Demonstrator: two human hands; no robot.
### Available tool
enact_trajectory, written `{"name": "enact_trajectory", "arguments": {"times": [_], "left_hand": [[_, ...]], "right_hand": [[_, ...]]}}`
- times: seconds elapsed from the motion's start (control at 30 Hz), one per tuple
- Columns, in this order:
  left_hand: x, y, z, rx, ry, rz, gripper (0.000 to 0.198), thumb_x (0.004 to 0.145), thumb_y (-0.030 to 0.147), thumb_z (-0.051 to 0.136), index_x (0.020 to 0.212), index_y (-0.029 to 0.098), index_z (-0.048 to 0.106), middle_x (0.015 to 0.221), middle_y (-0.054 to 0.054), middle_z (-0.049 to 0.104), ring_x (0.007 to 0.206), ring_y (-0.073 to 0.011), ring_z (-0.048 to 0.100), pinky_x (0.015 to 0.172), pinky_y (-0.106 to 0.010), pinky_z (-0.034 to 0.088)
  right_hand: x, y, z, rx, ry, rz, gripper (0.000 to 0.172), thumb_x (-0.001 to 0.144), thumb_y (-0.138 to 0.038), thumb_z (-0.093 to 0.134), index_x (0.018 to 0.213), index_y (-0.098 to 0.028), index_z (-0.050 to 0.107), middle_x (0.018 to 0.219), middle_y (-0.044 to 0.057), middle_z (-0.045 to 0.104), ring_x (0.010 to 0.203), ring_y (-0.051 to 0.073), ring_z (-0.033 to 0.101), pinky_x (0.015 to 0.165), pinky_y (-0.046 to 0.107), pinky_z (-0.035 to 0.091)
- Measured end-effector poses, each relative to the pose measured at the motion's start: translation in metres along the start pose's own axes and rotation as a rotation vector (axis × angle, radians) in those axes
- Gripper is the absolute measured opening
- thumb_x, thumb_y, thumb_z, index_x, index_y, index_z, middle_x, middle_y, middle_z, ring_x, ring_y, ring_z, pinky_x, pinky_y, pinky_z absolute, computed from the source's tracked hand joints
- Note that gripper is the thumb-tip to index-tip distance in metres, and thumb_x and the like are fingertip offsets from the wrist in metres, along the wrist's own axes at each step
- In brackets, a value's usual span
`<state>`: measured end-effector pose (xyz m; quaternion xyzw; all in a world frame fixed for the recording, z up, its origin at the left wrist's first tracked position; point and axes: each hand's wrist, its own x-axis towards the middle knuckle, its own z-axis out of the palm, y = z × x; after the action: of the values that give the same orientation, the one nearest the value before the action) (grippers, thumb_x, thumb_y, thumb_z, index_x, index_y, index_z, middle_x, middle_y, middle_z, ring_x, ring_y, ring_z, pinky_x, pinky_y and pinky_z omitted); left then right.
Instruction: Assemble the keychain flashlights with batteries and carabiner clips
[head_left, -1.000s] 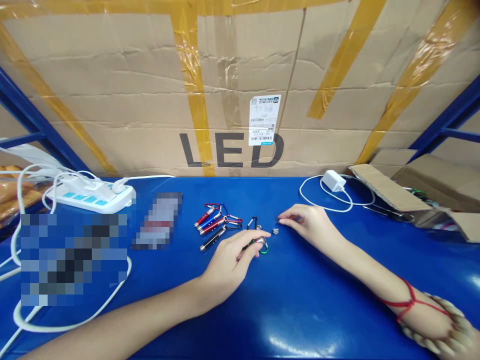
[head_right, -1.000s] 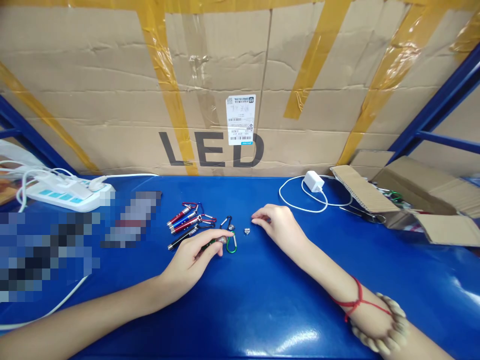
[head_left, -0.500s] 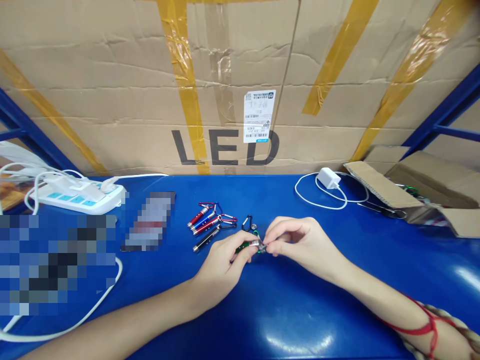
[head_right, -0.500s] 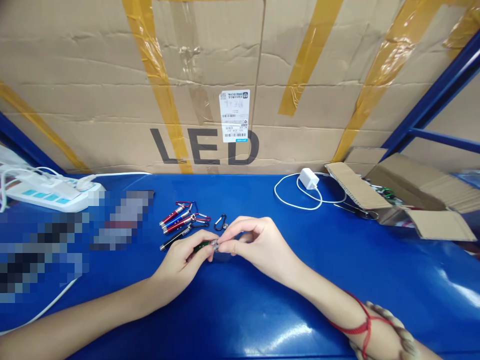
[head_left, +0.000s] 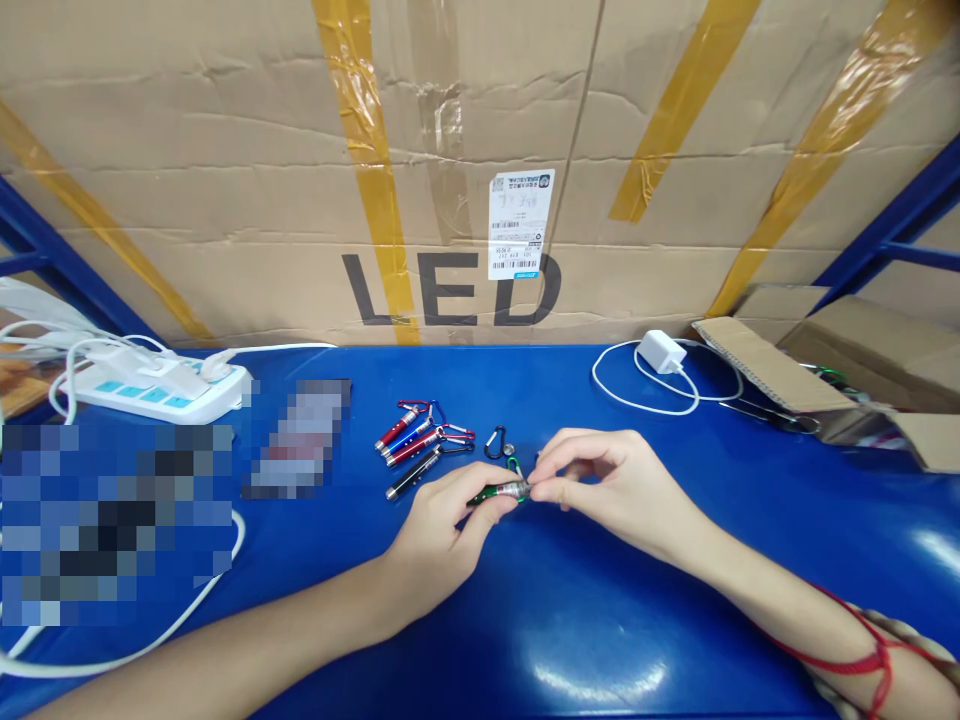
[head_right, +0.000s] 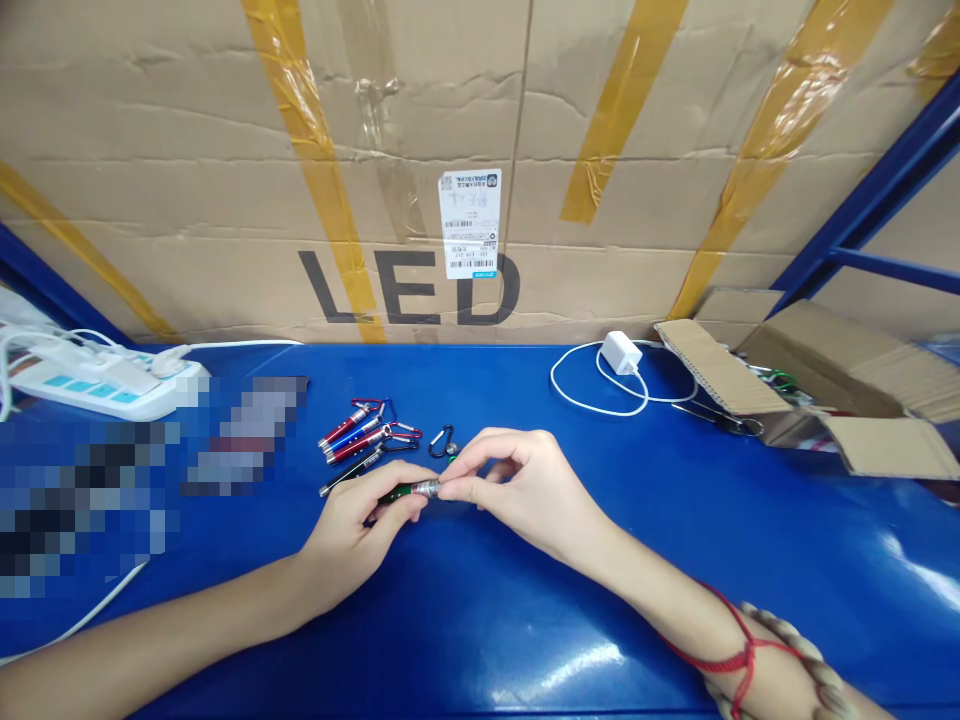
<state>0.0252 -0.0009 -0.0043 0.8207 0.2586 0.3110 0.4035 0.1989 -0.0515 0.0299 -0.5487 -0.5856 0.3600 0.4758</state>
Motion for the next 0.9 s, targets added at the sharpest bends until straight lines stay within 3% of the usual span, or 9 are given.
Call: {"name": "enact_trajectory", "arguments": {"times": [0.27, 0.6, 0.9], "left_hand": [[-0.003, -0.006, -0.001, 0.054, -0.087, 0.174, 0.019, 0.087, 0.015, 0.047, 0.091, 0.020, 0.065, 0.081, -0.002, 0.071, 0.069, -0.0138, 0.064, 0.066, -0.022, 0.050], [-0.003, -0.010, -0.001, 0.132, -0.107, 0.342, 0.017, 0.087, 0.011, 0.049, 0.092, 0.015, 0.064, 0.082, -0.005, 0.072, 0.075, -0.0154, 0.065, 0.072, -0.023, 0.050], [-0.003, -0.010, -0.001, 0.168, -0.051, 0.326, 0.024, 0.088, 0.012, 0.047, 0.101, 0.019, 0.065, 0.075, -0.002, 0.069, 0.066, -0.0137, 0.060, 0.068, -0.023, 0.049]], "right_hand": [[0.004, 0.010, 0.000, 0.125, -0.134, 0.316, 0.019, 0.043, -0.022, 0.083, 0.050, -0.016, 0.066, 0.045, -0.003, 0.059, 0.041, 0.006, 0.049, 0.039, 0.016, 0.042], [0.000, 0.011, 0.002, 0.098, -0.232, 0.354, 0.013, 0.050, -0.019, 0.081, 0.054, -0.015, 0.069, 0.055, -0.003, 0.060, 0.043, 0.006, 0.055, 0.040, 0.014, 0.047], [-0.001, 0.010, 0.003, 0.205, -0.252, 0.488, 0.030, 0.049, -0.033, 0.083, 0.052, -0.012, 0.063, 0.046, -0.004, 0.053, 0.042, 0.006, 0.050, 0.037, 0.014, 0.048]]}}
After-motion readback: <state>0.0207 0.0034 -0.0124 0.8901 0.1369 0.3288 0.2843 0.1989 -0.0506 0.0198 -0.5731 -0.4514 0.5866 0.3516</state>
